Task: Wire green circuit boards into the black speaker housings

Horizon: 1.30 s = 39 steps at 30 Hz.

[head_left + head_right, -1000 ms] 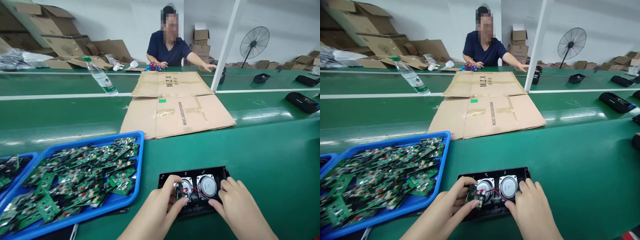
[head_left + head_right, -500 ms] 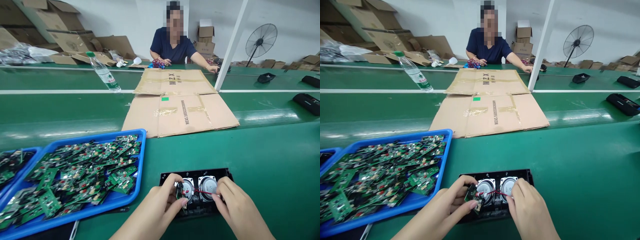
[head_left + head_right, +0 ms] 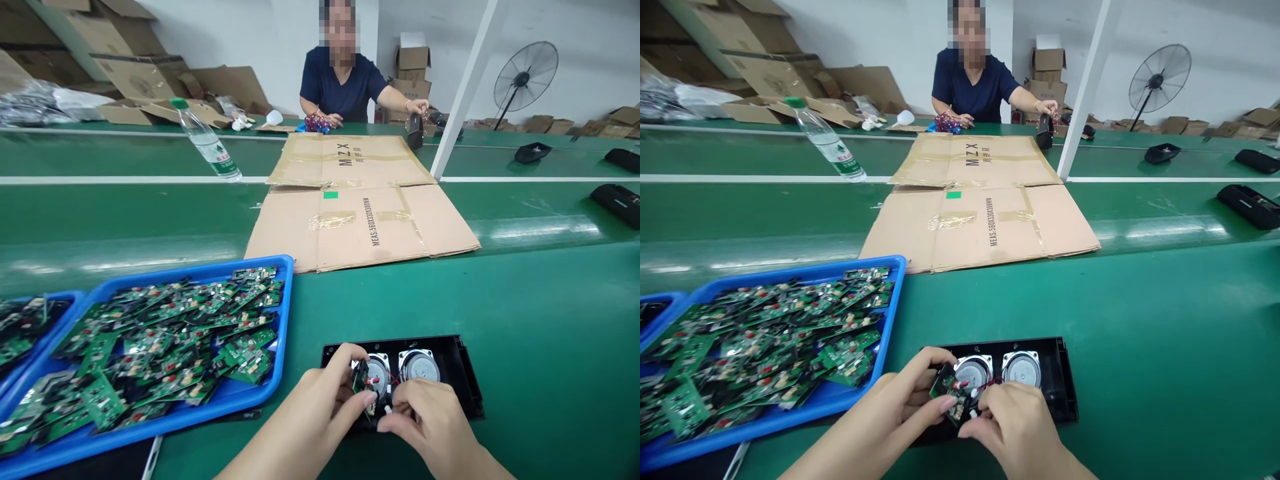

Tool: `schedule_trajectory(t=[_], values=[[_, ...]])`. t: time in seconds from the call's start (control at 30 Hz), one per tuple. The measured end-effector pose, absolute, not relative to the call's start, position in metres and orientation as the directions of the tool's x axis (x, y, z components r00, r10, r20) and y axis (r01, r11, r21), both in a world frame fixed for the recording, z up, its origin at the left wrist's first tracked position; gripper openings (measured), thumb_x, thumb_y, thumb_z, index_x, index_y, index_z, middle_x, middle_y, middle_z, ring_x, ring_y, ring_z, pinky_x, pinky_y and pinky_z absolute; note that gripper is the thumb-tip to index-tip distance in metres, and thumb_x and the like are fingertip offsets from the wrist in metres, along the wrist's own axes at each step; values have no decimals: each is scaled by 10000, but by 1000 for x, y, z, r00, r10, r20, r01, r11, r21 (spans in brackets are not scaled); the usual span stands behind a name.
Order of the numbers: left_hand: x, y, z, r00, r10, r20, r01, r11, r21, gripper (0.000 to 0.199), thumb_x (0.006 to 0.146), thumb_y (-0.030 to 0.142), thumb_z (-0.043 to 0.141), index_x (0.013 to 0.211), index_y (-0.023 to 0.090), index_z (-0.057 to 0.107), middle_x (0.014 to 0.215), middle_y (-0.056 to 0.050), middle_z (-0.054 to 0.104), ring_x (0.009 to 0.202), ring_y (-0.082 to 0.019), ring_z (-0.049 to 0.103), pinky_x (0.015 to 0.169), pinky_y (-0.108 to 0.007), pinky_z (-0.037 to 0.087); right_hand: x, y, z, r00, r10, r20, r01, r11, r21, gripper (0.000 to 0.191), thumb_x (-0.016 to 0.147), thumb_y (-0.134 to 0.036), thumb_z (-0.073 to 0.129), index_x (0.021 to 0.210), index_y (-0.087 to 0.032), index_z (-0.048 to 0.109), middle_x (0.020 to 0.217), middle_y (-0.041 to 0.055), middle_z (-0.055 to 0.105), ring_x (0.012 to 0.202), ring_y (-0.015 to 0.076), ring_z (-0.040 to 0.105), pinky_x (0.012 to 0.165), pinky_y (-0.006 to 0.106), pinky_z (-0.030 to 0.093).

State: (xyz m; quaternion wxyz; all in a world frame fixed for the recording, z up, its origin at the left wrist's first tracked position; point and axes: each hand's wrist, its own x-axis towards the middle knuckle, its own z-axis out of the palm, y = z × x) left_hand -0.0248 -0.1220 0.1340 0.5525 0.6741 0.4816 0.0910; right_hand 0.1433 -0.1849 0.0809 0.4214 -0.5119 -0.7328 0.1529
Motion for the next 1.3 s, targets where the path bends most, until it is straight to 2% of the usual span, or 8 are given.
schedule_trajectory(t=[0.2, 0.33, 0.67, 0.87, 0.93, 1.0, 1.13, 1.3], values=[[-26, -124, 139, 533, 746, -398, 568, 33, 822, 188, 841, 297, 449, 1014, 246, 503, 747, 6, 670, 681, -175, 629, 595, -231, 469, 147, -185, 83, -219, 917, 332, 500, 398, -769, 242, 934, -244, 445, 757, -172, 593, 660, 2, 627, 598, 102, 554, 554, 202, 404], [-25, -126, 138, 552, 741, -382, 569, 1, 823, 194, 840, 278, 454, 1023, 247, 512, 751, 6, 672, 694, -176, 634, 616, -234, 479, 146, -185, 82, -255, 941, 222, 533, 328, -780, 177, 879, -137, 464, 769, -181, 595, 697, 6, 598, 661, 128, 513, 593, 233, 395], [-20, -129, 137, 626, 682, -378, 575, -76, 815, 206, 831, 185, 455, 1017, 248, 518, 889, -2, 701, 783, -183, 648, 628, -212, 471, 145, -183, 89, -426, 875, 230, 601, 464, -651, 238, 890, -129, 382, 732, -187, 549, 696, 16, 574, 632, 144, 459, 557, 261, 366], [-22, -130, 142, 633, 721, -282, 544, -154, 825, 210, 845, 156, 438, 1001, 268, 523, 864, 25, 689, 773, -168, 636, 667, -208, 456, 142, -188, 78, -243, 942, 229, 614, 333, -716, 184, 907, -180, 408, 781, -189, 542, 702, 16, 572, 646, 151, 500, 567, 264, 392], [-24, -130, 145, 646, 724, -242, 527, -193, 828, 228, 846, 154, 439, 1010, 283, 531, 877, 31, 684, 785, -163, 631, 684, -201, 454, 142, -189, 77, -188, 966, 180, 637, 259, -726, 83, 889, -213, 463, 895, -192, 543, 736, 16, 568, 654, 154, 516, 552, 254, 401], [-26, -130, 147, 654, 723, -223, 518, -213, 828, 235, 847, 155, 440, 1006, 295, 542, 889, 36, 683, 792, -159, 628, 697, -197, 453, 143, -189, 78, -212, 965, 154, 661, 257, -705, 125, 882, -233, 478, 991, -193, 524, 812, 32, 577, 697, 167, 536, 572, 261, 420], [-25, -130, 144, 646, 735, -204, 511, -219, 831, 258, 853, 146, 408, 1028, 296, 522, 922, 31, 689, 802, -159, 637, 675, -193, 452, 144, -188, 81, -290, 939, 185, 694, 339, -635, 118, 906, -213, 398, 865, -183, 505, 801, 44, 568, 702, 183, 527, 585, 285, 417], [-20, -132, 138, 640, 745, -188, 510, -229, 829, 238, 877, 155, 366, 1028, 298, 483, 913, 35, 687, 783, -156, 645, 657, -198, 447, 141, -189, 80, -250, 951, 179, 710, 306, -634, 101, 881, -194, 399, 844, -173, 491, 766, 42, 526, 666, 174, 494, 557, 278, 389]])
